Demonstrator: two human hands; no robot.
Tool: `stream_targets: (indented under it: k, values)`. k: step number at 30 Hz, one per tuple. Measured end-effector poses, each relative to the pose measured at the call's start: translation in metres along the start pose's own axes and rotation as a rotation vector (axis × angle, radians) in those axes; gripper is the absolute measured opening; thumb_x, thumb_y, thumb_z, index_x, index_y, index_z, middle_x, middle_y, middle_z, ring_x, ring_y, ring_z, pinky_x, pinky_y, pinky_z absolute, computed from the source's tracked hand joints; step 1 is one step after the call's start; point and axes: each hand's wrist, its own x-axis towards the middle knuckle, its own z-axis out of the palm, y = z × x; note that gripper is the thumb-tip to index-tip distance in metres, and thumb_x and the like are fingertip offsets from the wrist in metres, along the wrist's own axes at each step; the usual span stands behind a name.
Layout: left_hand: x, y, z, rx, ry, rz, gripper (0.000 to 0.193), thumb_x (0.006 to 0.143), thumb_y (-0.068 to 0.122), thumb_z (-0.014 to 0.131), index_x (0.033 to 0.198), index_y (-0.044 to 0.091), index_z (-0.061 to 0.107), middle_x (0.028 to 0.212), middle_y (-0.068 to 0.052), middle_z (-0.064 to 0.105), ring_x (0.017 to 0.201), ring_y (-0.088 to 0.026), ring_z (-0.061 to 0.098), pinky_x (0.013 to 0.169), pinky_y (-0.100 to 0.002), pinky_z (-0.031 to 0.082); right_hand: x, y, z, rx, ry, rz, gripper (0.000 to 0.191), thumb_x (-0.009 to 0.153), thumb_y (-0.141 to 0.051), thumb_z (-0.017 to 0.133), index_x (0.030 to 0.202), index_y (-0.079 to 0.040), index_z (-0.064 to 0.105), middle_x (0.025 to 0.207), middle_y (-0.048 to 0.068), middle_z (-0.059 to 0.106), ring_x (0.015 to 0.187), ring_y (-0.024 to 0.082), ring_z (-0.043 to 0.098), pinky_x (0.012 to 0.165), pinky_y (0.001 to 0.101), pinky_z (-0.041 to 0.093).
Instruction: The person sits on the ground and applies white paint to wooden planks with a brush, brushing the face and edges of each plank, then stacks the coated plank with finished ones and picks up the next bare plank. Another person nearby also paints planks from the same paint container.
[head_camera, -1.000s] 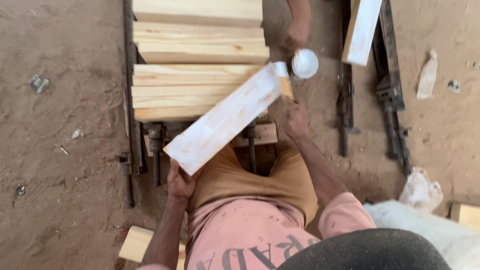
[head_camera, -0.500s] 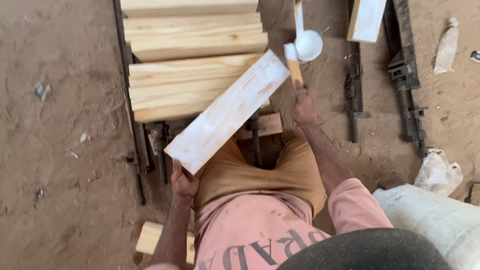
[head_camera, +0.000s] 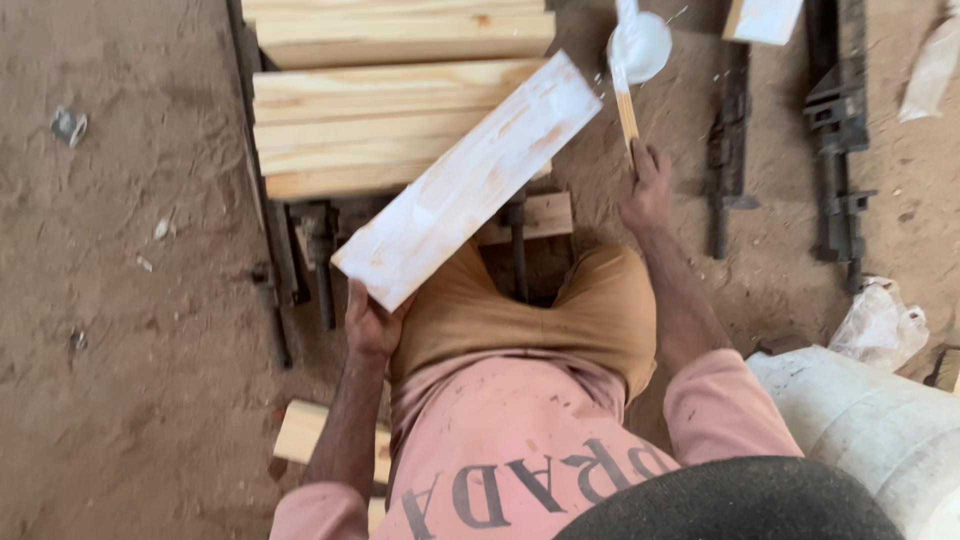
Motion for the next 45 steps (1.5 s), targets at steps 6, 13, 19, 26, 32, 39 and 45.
stream_targets:
  k: [6,13,19,26,32,39,45]
  values:
    - [0.001,-0.002,-0.002,0.001,0.104,-0.007,0.066,0.103,0.054,0.048,0.154,0.012,0.042,0.15,-0.009,0.055,0.137,-0.032,0.055,0.11,-0.055,0.051,-0.045,-0.108,0.002,0.049,-0.446,0.145,0.041,0.106,-0.013,0.058,0.141,0.009,0.052,0.127,0.03,0.058,0.097,0.045,0.062,0.077,0.0508,0.054]
    - [0.006,-0.01,-0.013,-0.071,0.103,-0.017,0.066,0.107,0.054,0.045,0.153,0.008,0.043,0.149,-0.013,0.056,0.136,-0.033,0.056,0.111,-0.053,0.05,-0.099,-0.243,-0.003,0.426,-0.313,-0.633,0.042,0.101,-0.009,0.063,0.143,-0.012,0.057,0.115,0.02,0.059,0.09,0.029,0.062,0.074,0.0392,0.056]
    - [0.01,-0.011,-0.009,-0.05,0.115,-0.005,0.069,0.104,0.056,0.041,0.153,0.007,0.039,0.147,-0.016,0.056,0.135,-0.036,0.056,0.111,-0.056,0.052,-0.091,-0.232,0.029,0.049,-0.569,-0.536,0.032,0.111,-0.021,0.056,0.143,-0.02,0.058,0.087,0.007,0.051,0.074,0.021,0.053,0.057,0.0366,0.049]
    - [0.007,-0.008,-0.003,-0.033,0.131,-0.019,0.068,0.103,0.056,0.04,0.154,0.01,0.036,0.149,-0.016,0.052,0.133,-0.035,0.056,0.11,-0.054,0.051,-0.083,-0.11,-0.03,-0.176,-0.331,-0.504,0.047,0.109,-0.018,0.045,0.154,-0.026,0.052,0.117,0.014,0.064,0.091,0.022,0.059,0.07,0.0361,0.056]
    - [0.012,-0.01,-0.009,-0.077,0.158,-0.04,0.071,0.106,0.057,0.038,0.154,0.005,0.038,0.149,-0.019,0.054,0.134,-0.036,0.056,0.11,-0.053,0.051,-0.065,-0.132,-0.049,0.073,-0.619,0.441,0.033,0.11,-0.037,0.056,0.134,-0.016,0.062,0.101,0.009,0.066,0.073,0.018,0.064,0.05,0.0336,0.053]
    - [0.01,-0.007,-0.004,-0.072,0.094,-0.043,0.07,0.104,0.057,0.04,0.154,0.007,0.039,0.151,-0.016,0.054,0.136,-0.035,0.056,0.112,-0.053,0.051,-0.078,-0.133,0.0,0.032,-0.358,-0.606,0.024,0.107,-0.025,0.063,0.127,-0.015,0.072,0.089,0.008,0.064,0.071,0.019,0.058,0.054,0.0343,0.05]
    - [0.009,-0.007,-0.003,-0.06,0.077,0.004,0.064,0.105,0.052,0.045,0.153,0.011,0.042,0.149,-0.013,0.055,0.134,-0.034,0.057,0.108,-0.054,0.053,-0.051,-0.037,-0.035,-0.078,-0.073,-0.242,0.037,0.102,-0.021,0.065,0.133,0.0,0.067,0.102,0.025,0.063,0.086,0.038,0.062,0.07,0.045,0.053]
